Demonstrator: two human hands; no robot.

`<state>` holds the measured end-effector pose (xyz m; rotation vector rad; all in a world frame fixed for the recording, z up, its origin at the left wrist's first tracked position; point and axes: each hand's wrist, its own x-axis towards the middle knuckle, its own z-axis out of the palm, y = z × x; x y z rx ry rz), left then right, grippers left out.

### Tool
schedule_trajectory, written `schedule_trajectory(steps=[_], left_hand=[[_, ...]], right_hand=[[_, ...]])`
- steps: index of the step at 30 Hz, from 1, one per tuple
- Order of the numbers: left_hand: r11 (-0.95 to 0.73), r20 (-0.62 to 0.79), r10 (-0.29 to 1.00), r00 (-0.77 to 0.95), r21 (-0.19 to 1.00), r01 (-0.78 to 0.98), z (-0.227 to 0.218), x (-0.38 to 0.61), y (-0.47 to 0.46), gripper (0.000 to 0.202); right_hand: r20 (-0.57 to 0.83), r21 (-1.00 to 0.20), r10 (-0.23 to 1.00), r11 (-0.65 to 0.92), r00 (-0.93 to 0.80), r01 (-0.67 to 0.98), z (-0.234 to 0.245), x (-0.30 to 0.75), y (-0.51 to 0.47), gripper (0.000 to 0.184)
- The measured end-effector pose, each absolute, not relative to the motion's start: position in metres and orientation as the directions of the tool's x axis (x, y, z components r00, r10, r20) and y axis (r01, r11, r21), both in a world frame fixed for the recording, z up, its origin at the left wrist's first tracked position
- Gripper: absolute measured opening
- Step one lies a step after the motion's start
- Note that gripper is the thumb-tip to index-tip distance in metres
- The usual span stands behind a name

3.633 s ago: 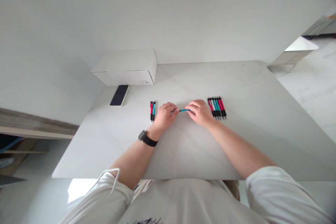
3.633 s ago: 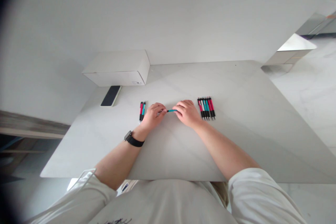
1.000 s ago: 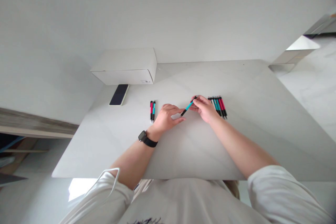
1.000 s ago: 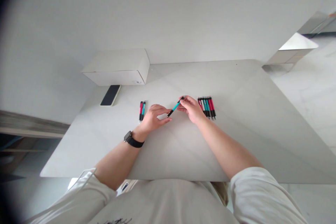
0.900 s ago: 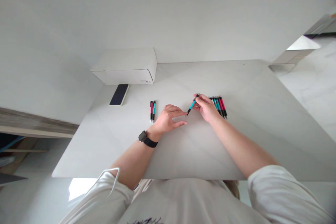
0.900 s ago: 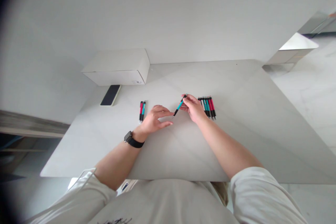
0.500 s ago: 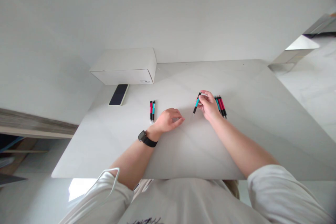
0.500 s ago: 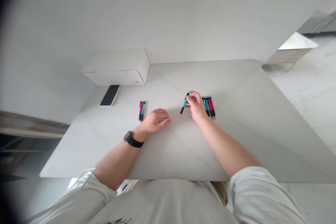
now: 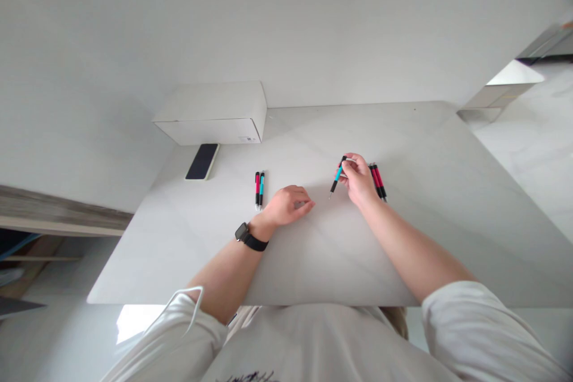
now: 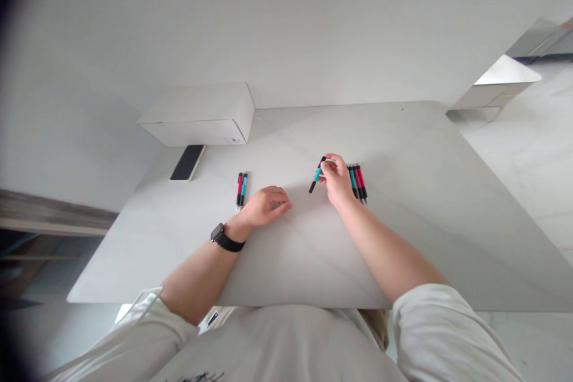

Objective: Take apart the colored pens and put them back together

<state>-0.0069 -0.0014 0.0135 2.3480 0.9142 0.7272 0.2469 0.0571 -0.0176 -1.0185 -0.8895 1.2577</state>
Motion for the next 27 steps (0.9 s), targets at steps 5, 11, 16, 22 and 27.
schedule_trajectory(steps=[5, 11, 16, 22, 27], left_hand=[[-0.634, 0.283, 0.726, 0.627, 0.628, 0.451, 0.013, -0.007, -0.001, 0.032], [-0.632, 0.28, 0.724, 0.63, 0.634, 0.445, 0.014, -0.007, -0.002, 0.03], [-0.63, 0.285, 0.727, 0.625, 0.639, 0.441, 0.012, -0.007, -0.002, 0.031], [-0.617, 0.278, 0.738, 0.615, 0.647, 0.447, 0.011, -0.007, -0.002, 0.031], [-0.614, 0.266, 0.738, 0.62, 0.647, 0.452, 0.012, -0.009, -0.001, 0.03]], right_hand=[[0.002, -0.956, 0.992, 0.039, 0.124, -0.291, -0.018, 0.248, 0.058, 0.046], [0.012, -0.963, 0.989, 0.051, 0.148, -0.264, -0.012, 0.247, 0.055, 0.043], [0.034, -0.97, 0.988, 0.069, 0.147, -0.235, -0.007, 0.246, 0.053, 0.045], [0.109, -0.957, 0.977, 0.153, 0.185, -0.247, -0.002, 0.248, 0.053, 0.043], [0.126, -0.961, 0.962, 0.179, 0.241, -0.21, 0.013, 0.263, 0.064, 0.042]])
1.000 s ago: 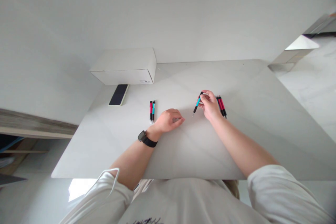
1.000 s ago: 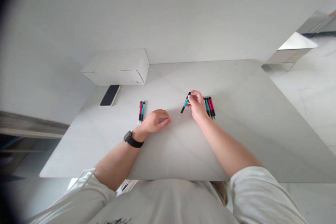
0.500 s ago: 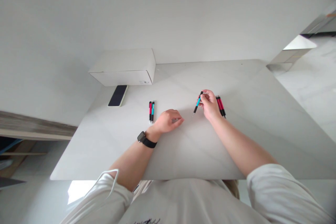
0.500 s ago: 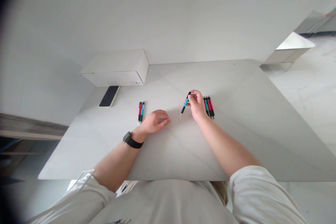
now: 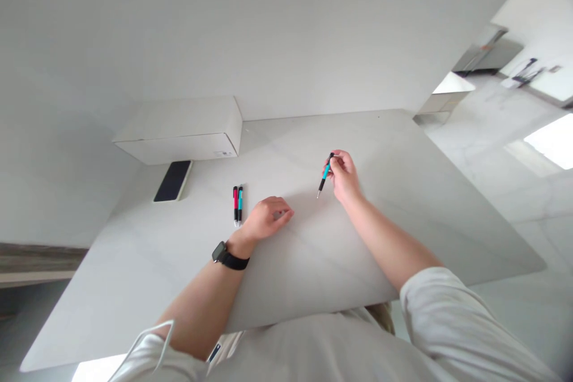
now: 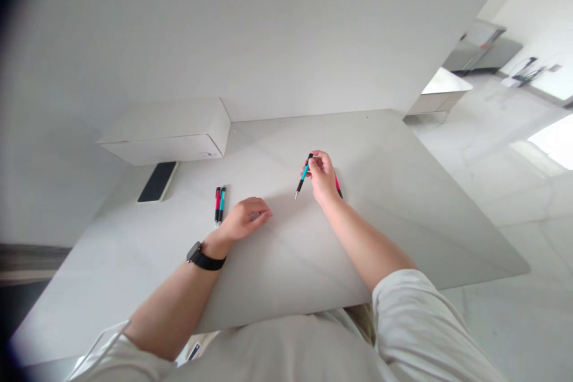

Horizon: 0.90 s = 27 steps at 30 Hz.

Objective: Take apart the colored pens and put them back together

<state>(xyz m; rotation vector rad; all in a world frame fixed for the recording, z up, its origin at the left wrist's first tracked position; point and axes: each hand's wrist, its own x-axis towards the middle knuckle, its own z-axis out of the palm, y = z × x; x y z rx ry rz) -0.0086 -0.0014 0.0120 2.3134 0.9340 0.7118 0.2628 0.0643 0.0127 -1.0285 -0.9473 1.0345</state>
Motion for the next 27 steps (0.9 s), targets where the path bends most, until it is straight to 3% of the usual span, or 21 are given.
schedule_trajectory(steps=[5, 8, 12, 15, 19, 24, 27], left_hand=[[-0.608, 0.26, 0.74, 0.62, 0.652, 0.452, 0.01, -0.01, -0.001, 0.027], [-0.608, 0.261, 0.74, 0.62, 0.654, 0.451, 0.008, -0.01, 0.0, 0.026], [-0.617, 0.277, 0.734, 0.62, 0.653, 0.439, 0.006, -0.01, 0.001, 0.027], [-0.62, 0.28, 0.732, 0.622, 0.652, 0.436, 0.006, -0.01, 0.001, 0.028], [-0.617, 0.265, 0.734, 0.625, 0.643, 0.453, 0.007, -0.01, 0.001, 0.025], [-0.617, 0.265, 0.737, 0.622, 0.64, 0.459, 0.008, -0.01, 0.0, 0.025], [-0.619, 0.27, 0.735, 0.622, 0.642, 0.452, 0.009, -0.009, 0.0, 0.028]], right_hand=[[0.192, -0.969, 0.9, 0.238, 0.391, -0.071, 0.043, 0.306, 0.082, 0.046], [0.224, -0.97, 0.892, 0.244, 0.392, 0.0, 0.058, 0.343, 0.088, 0.045], [0.133, -0.953, 0.957, 0.052, 0.258, 0.3, 0.058, 0.39, 0.093, 0.039], [0.04, -0.819, 0.971, -0.104, 0.237, 0.565, 0.041, 0.411, 0.097, 0.033], [-0.115, -0.663, 0.963, -0.258, 0.246, 0.702, 0.015, 0.412, 0.102, 0.035], [-0.124, -0.398, 0.97, -0.243, 0.211, 0.885, 0.002, 0.403, 0.106, 0.032], [-0.127, -0.363, 0.974, -0.224, 0.19, 0.905, 0.0, 0.403, 0.106, 0.029]])
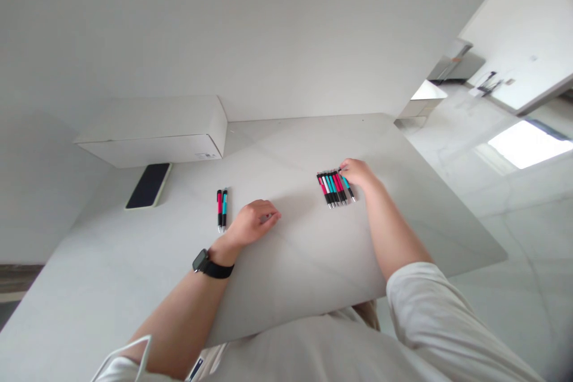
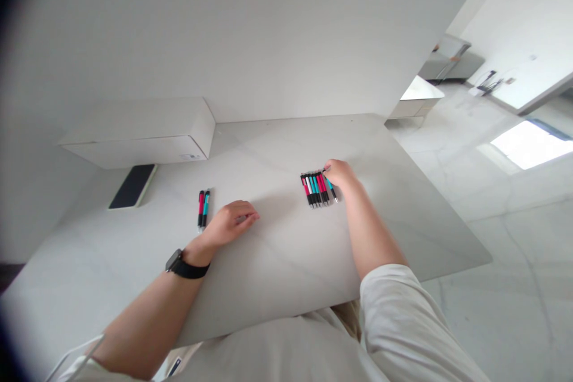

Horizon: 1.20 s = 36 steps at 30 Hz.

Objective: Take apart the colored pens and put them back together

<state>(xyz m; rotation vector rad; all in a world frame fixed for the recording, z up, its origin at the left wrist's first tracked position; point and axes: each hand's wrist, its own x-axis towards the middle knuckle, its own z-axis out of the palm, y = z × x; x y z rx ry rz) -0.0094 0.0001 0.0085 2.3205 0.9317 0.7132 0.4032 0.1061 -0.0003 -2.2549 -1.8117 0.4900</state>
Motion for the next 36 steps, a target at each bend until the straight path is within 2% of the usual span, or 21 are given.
schedule_trajectory(steps=[5, 8, 10, 12, 14, 16, 19, 23, 27, 29, 31, 34, 36], left_hand=[[-0.618, 0.283, 0.737, 0.614, 0.649, 0.443, 0.008, -0.009, 0.0, 0.029], [-0.618, 0.281, 0.738, 0.613, 0.647, 0.447, 0.007, -0.009, 0.0, 0.028], [-0.607, 0.281, 0.753, 0.595, 0.644, 0.465, 0.007, -0.009, 0.0, 0.025], [-0.587, 0.291, 0.783, 0.55, 0.64, 0.496, 0.005, -0.009, -0.001, 0.021], [-0.57, 0.327, 0.812, 0.484, 0.625, 0.534, 0.004, -0.007, -0.001, 0.022], [-0.571, 0.372, 0.82, 0.435, 0.591, 0.571, 0.002, -0.006, 0.0, 0.022], [-0.522, 0.427, 0.845, 0.323, 0.52, 0.676, 0.002, -0.006, 0.001, 0.021], [-0.403, 0.475, 0.865, 0.163, 0.463, 0.79, 0.0, -0.007, 0.001, 0.028], [-0.232, 0.375, 0.924, 0.07, 0.407, 0.883, -0.004, -0.008, 0.001, 0.038], [-0.222, 0.339, 0.937, 0.078, 0.409, 0.885, -0.005, -0.009, 0.001, 0.039], [-0.29, 0.349, 0.927, 0.139, 0.431, 0.854, -0.004, -0.008, 0.002, 0.039], [-0.389, 0.384, 0.896, 0.222, 0.44, 0.809, -0.001, -0.007, 0.0, 0.043], [-0.374, 0.376, 0.901, 0.215, 0.424, 0.825, 0.001, -0.007, -0.001, 0.05]], right_hand=[[-0.151, -0.475, 0.973, -0.225, 0.173, 0.851, -0.001, 0.402, 0.102, 0.023], [-0.154, -0.504, 0.977, -0.207, 0.149, 0.839, 0.003, 0.399, 0.098, 0.021], [-0.146, -0.48, 0.977, -0.207, 0.155, 0.853, 0.007, 0.397, 0.097, 0.022], [-0.116, -0.408, 0.977, -0.21, 0.178, 0.889, 0.012, 0.396, 0.097, 0.024], [-0.074, -0.327, 0.98, -0.201, 0.187, 0.924, 0.018, 0.394, 0.097, 0.028], [-0.048, -0.294, 0.985, -0.17, 0.163, 0.941, 0.025, 0.389, 0.096, 0.029], [-0.026, -0.346, 0.995, -0.095, 0.092, 0.934, 0.035, 0.371, 0.091, 0.026], [0.015, -0.441, 1.0, 0.024, -0.02, 0.897, 0.046, 0.331, 0.071, 0.024], [0.04, -0.542, 0.974, 0.21, -0.225, 0.813, 0.045, 0.287, 0.047, 0.021], [0.045, -0.561, 0.947, 0.288, -0.318, 0.777, 0.04, 0.271, 0.039, 0.019], [0.047, -0.556, 0.929, 0.329, -0.366, 0.763, 0.035, 0.259, 0.034, 0.019], [0.056, -0.541, 0.921, 0.352, -0.385, 0.764, 0.028, 0.252, 0.032, 0.018], [0.07, -0.541, 0.917, 0.366, -0.393, 0.757, 0.025, 0.251, 0.032, 0.018]])
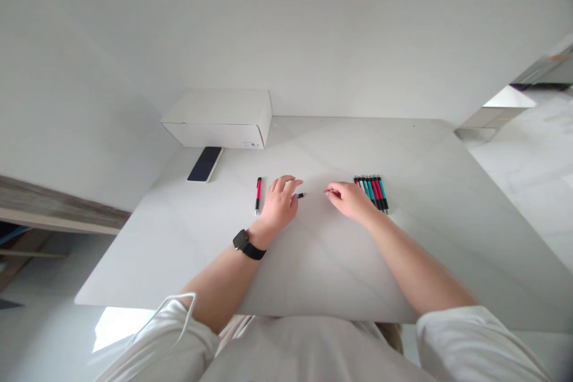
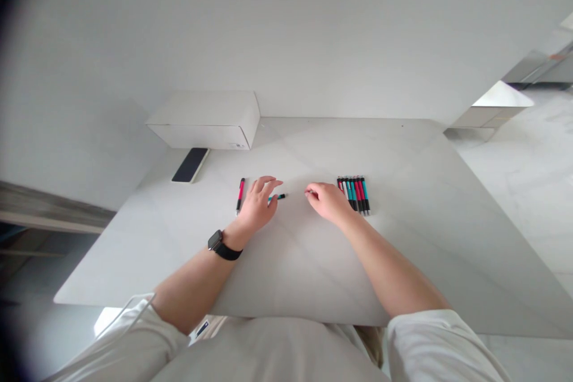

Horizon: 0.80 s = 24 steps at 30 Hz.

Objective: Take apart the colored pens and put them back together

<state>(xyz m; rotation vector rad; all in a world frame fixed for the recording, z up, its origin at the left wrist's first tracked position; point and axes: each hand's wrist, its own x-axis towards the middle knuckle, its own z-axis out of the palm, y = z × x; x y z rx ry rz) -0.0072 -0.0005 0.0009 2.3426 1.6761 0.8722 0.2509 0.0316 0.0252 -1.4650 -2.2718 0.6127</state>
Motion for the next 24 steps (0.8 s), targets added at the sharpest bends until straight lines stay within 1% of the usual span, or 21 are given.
schedule_trajectory(steps=[2, 4, 5, 8, 10, 12, 14, 17, 19, 22, 24], left_hand=[[-0.312, 0.345, 0.922, 0.174, 0.399, 0.862, 0.001, -0.009, -0.001, 0.057], [-0.262, 0.314, 0.938, 0.145, 0.374, 0.89, -0.001, -0.011, 0.0, 0.056], [-0.251, 0.303, 0.942, 0.142, 0.363, 0.897, -0.002, -0.012, 0.001, 0.051], [-0.255, 0.291, 0.944, 0.157, 0.334, 0.907, -0.005, -0.014, 0.002, 0.026], [-0.262, 0.289, 0.942, 0.17, 0.319, 0.911, -0.006, -0.012, 0.001, 0.017], [-0.275, 0.286, 0.94, 0.187, 0.309, 0.911, -0.007, -0.009, -0.001, 0.019], [-0.294, 0.283, 0.936, 0.208, 0.308, 0.905, -0.007, -0.006, -0.002, 0.021], [-0.316, 0.282, 0.932, 0.227, 0.327, 0.891, -0.006, -0.004, -0.003, 0.022], [-0.313, 0.287, 0.933, 0.217, 0.348, 0.884, -0.006, -0.004, -0.002, 0.022], [-0.307, 0.3, 0.933, 0.196, 0.386, 0.87, -0.005, -0.006, 0.0, 0.024], [-0.325, 0.304, 0.93, 0.208, 0.409, 0.853, -0.004, -0.007, 0.001, 0.025]], right_hand=[[0.08, -0.542, 0.913, 0.376, -0.399, 0.752, 0.024, 0.252, 0.032, 0.017], [0.084, -0.541, 0.912, 0.379, -0.401, 0.751, 0.023, 0.252, 0.032, 0.016], [0.084, -0.543, 0.911, 0.381, -0.403, 0.748, 0.022, 0.252, 0.032, 0.016], [0.084, -0.562, 0.891, 0.412, -0.446, 0.718, 0.019, 0.249, 0.029, 0.015], [0.092, -0.57, 0.868, 0.447, -0.488, 0.689, 0.015, 0.243, 0.025, 0.017], [0.102, -0.558, 0.851, 0.477, -0.514, 0.679, 0.01, 0.236, 0.02, 0.022], [0.11, -0.518, 0.84, 0.505, -0.532, 0.69, 0.005, 0.228, 0.016, 0.024], [0.117, -0.448, 0.812, 0.557, -0.572, 0.699, 0.0, 0.222, 0.015, 0.016], [0.14, -0.422, 0.808, 0.572, -0.573, 0.703, -0.002, 0.223, 0.017, 0.009], [0.218, -0.429, 0.843, 0.536, -0.493, 0.727, -0.003, 0.23, 0.023, 0.011], [0.271, -0.487, 0.867, 0.497, -0.417, 0.718, -0.003, 0.236, 0.028, 0.011]])
